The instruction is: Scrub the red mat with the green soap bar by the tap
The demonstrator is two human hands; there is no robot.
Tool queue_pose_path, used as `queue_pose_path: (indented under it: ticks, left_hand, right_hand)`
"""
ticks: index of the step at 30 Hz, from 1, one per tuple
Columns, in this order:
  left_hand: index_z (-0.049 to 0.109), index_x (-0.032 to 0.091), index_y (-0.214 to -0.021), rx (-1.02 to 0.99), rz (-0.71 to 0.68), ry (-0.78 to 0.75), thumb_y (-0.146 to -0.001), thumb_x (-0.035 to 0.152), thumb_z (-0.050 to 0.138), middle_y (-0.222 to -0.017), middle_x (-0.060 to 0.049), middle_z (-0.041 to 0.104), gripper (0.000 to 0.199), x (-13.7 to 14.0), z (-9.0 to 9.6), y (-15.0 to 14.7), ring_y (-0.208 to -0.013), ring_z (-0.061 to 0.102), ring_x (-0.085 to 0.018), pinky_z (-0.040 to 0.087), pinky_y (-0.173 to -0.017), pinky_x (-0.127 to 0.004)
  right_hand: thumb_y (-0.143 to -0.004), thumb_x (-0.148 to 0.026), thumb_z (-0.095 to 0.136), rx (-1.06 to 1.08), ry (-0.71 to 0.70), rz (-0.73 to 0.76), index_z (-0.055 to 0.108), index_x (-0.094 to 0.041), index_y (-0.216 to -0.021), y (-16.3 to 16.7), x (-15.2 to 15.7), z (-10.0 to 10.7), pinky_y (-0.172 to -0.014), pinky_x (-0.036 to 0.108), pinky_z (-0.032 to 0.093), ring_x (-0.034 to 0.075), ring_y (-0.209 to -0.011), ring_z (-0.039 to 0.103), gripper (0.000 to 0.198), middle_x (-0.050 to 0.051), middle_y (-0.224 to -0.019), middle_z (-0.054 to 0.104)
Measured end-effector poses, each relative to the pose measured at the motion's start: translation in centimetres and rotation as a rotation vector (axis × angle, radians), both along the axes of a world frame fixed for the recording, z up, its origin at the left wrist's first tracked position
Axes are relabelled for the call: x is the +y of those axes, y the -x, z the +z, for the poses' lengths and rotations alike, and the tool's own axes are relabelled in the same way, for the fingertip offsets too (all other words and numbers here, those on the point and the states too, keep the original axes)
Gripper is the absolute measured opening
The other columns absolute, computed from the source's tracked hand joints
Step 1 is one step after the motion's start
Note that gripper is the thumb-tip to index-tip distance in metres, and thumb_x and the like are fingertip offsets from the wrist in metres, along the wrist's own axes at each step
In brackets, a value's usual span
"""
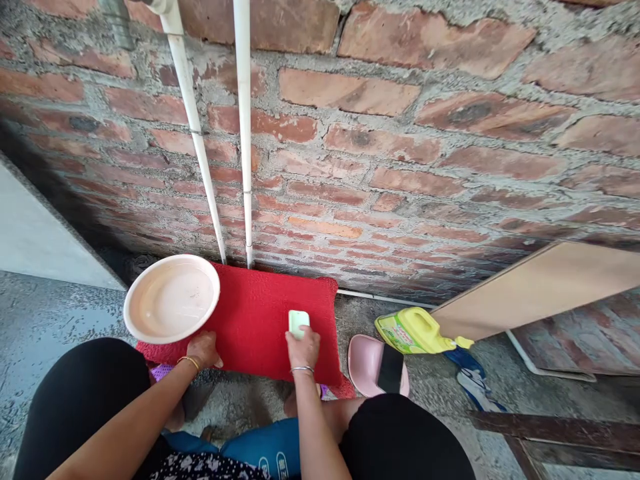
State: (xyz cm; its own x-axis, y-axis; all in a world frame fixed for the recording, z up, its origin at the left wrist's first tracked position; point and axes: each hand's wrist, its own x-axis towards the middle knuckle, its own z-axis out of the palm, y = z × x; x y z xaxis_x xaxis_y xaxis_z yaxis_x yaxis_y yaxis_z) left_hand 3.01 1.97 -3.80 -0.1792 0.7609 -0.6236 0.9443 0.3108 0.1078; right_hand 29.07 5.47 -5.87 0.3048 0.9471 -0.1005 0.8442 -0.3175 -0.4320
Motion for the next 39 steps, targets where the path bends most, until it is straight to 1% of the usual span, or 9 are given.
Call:
queue_pose_path:
  ticks: [5,8,10,15,18,25,28,35,39]
  left_hand:
    - [0.062,0.017,-0.103,0.02,0.008,0.001,-0.042,0.032,0.081,-0.111,-0.014,0.063,0.066,0.1,-0.1,-0.1,-0.099,0.062,-0.029,0.051,-0.079,-0.034]
    - [0.061,0.017,-0.104,0.017,0.009,0.001,-0.042,0.033,0.081,-0.111,-0.014,0.062,0.067,0.0,-0.1,-0.1,-0.099,0.062,-0.029,0.051,-0.079,-0.034]
    - [0.061,0.017,-0.103,0.009,0.009,-0.008,-0.043,0.033,0.081,-0.11,-0.014,0.063,0.065,-0.1,-0.2,-0.1,-0.099,0.062,-0.028,0.051,-0.079,-0.034]
    - [0.062,0.016,-0.102,-0.004,0.023,-0.013,-0.042,0.032,0.081,-0.111,-0.014,0.062,0.065,-0.1,-0.4,0.0,-0.099,0.062,-0.029,0.052,-0.079,-0.035]
    - [0.062,0.014,-0.102,-0.017,0.028,-0.009,-0.042,0.029,0.081,-0.111,-0.016,0.062,0.065,0.0,-0.5,0.0,-0.099,0.062,-0.03,0.052,-0.078,-0.035]
    - [0.061,0.013,-0.104,-0.018,0.032,-0.003,-0.043,0.029,0.081,-0.111,-0.017,0.061,0.066,0.0,-0.3,0.0,-0.1,0.061,-0.031,0.051,-0.078,-0.035]
    - [0.061,0.015,-0.103,-0.007,0.029,-0.003,-0.043,0.03,0.081,-0.112,-0.016,0.062,0.066,0.0,-0.4,0.0,-0.099,0.062,-0.03,0.051,-0.079,-0.035]
    - [0.061,0.015,-0.103,0.001,0.025,0.021,-0.043,0.031,0.081,-0.112,-0.013,0.061,0.065,0.1,0.0,-0.1,-0.1,0.061,-0.028,0.052,-0.079,-0.033]
    - [0.061,0.014,-0.104,-0.002,0.035,0.038,-0.044,0.03,0.081,-0.112,-0.014,0.06,0.066,0.2,0.0,-0.2,-0.1,0.061,-0.028,0.052,-0.079,-0.033]
  right_hand:
    - [-0.06,-0.016,0.061,0.062,-0.015,0.447,0.062,-0.025,-0.099,9.5,-1.3,0.0,-0.081,0.031,0.04,0.021,-0.091,0.053,0.04,0.005,-0.101,0.054]
    - [-0.059,-0.015,0.06,0.028,-0.002,0.575,0.063,-0.025,-0.096,10.6,-1.3,-0.3,-0.081,0.031,0.039,0.021,-0.091,0.053,0.039,0.005,-0.101,0.055]
    - [-0.059,-0.016,0.061,0.04,0.0,0.479,0.064,-0.024,-0.095,8.3,-0.7,-0.7,-0.081,0.029,0.04,0.02,-0.088,0.054,0.037,0.005,-0.098,0.056]
    - [-0.064,-0.034,0.064,0.036,-0.024,-0.112,0.064,-0.023,-0.096,-0.6,1.1,-1.5,-0.073,0.03,0.045,0.02,-0.074,0.056,0.034,0.005,-0.084,0.056]
    - [-0.067,-0.044,0.061,0.055,-0.041,-0.252,0.062,-0.021,-0.097,-1.2,1.2,-1.1,-0.071,0.032,0.045,0.021,-0.073,0.055,0.037,0.006,-0.084,0.056]
    - [-0.067,-0.031,0.063,0.128,-0.038,0.361,0.061,-0.025,-0.095,9.6,0.5,0.1,-0.075,0.027,0.041,0.019,-0.086,0.055,0.029,0.004,-0.102,0.054]
    - [-0.065,-0.029,0.065,0.098,-0.009,0.45,0.063,-0.025,-0.093,10.3,0.6,-0.5,-0.073,0.026,0.04,0.018,-0.085,0.054,0.028,0.003,-0.1,0.053]
    - [-0.063,-0.04,0.067,0.151,-0.111,-0.091,0.062,-0.022,-0.091,1.2,1.5,-2.3,-0.069,0.027,0.041,0.017,-0.071,0.051,0.034,0.002,-0.085,0.05]
    - [-0.064,-0.047,0.065,0.2,-0.176,-0.349,0.061,-0.019,-0.083,0.2,1.5,-2.7,-0.063,0.029,0.041,0.018,-0.066,0.049,0.034,0.002,-0.077,0.051]
